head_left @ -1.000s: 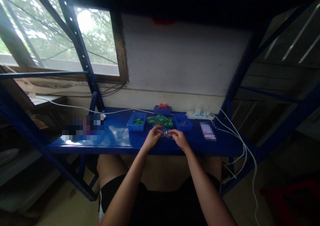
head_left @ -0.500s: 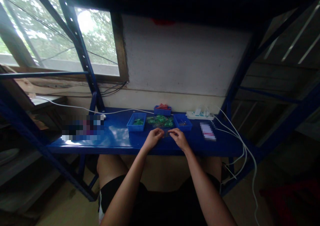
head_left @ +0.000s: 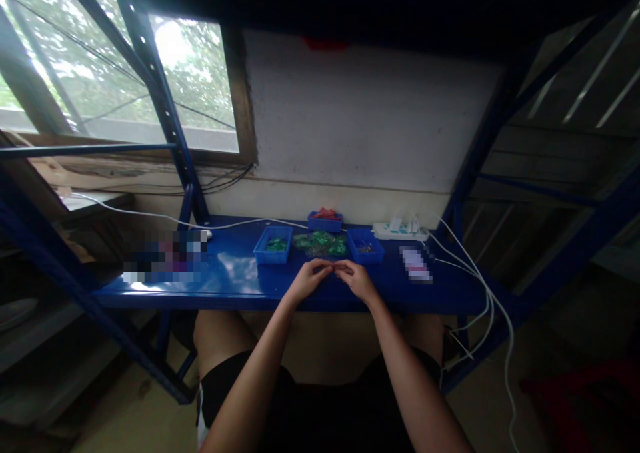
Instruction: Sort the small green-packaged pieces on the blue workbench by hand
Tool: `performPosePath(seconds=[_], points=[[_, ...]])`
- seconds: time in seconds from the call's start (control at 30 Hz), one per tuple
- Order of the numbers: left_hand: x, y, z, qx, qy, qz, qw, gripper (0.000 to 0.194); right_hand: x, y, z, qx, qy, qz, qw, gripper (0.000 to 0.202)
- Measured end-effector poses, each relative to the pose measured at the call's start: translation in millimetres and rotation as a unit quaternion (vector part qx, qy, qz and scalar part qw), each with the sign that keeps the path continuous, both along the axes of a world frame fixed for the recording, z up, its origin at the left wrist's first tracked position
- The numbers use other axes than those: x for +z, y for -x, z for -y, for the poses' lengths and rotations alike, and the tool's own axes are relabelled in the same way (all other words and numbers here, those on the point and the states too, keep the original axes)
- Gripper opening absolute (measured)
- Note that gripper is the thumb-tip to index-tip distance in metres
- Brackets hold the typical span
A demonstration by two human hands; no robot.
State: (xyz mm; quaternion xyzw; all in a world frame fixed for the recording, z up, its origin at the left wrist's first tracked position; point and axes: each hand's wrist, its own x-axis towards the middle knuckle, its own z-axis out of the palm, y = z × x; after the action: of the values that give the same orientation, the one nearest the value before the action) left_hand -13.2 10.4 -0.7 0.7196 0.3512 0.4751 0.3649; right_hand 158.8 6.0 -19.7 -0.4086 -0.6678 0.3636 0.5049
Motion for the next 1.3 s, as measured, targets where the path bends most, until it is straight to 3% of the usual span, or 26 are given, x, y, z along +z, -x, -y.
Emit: performPosePath(seconds=[0.1, 0.27, 0.5, 0.7, 0.9, 1.3], points=[[-3.9, -0.6, -4.0, 0.047, 0.011, 0.033, 0.998, 0.025, -0.4, -0.9, -0.7, -0.011, 0.009, -0.014, 1.0, 0.02], [-4.3, -1.2, -3.2, 0.012, 0.049, 0.017, 0.999, 0.019, -0.3, -1.1, -1.7, -0.026, 0.003, -0.009, 1.0, 0.02], [-0.6, -0.9, 0.9, 0.022, 0.042, 0.021, 0.999, 0.017, 3.7, -2.9, 0.2, -0.091, -0.033, 0.024, 0.995, 0.02], [0.8, 0.0, 0.8, 0.039, 0.019, 0.012, 0.999, 0.018, 5.3, -1.9, 3.1, -0.063, -0.003, 0.0, 0.998, 0.019], [2.0, 0.0, 2.5, 0.032, 0.053, 0.02, 0.998, 0.021, 11.4, -0.2, 8.1, -0.049, 0.021, -0.033, 0.998, 0.018], [-0.2, 0.6, -0.8, 0.043, 0.064, 0.048, 0.996, 0.023, 6.2, -2.1, 3.2, -0.053, 0.0, -0.008, 0.999, 0.018]])
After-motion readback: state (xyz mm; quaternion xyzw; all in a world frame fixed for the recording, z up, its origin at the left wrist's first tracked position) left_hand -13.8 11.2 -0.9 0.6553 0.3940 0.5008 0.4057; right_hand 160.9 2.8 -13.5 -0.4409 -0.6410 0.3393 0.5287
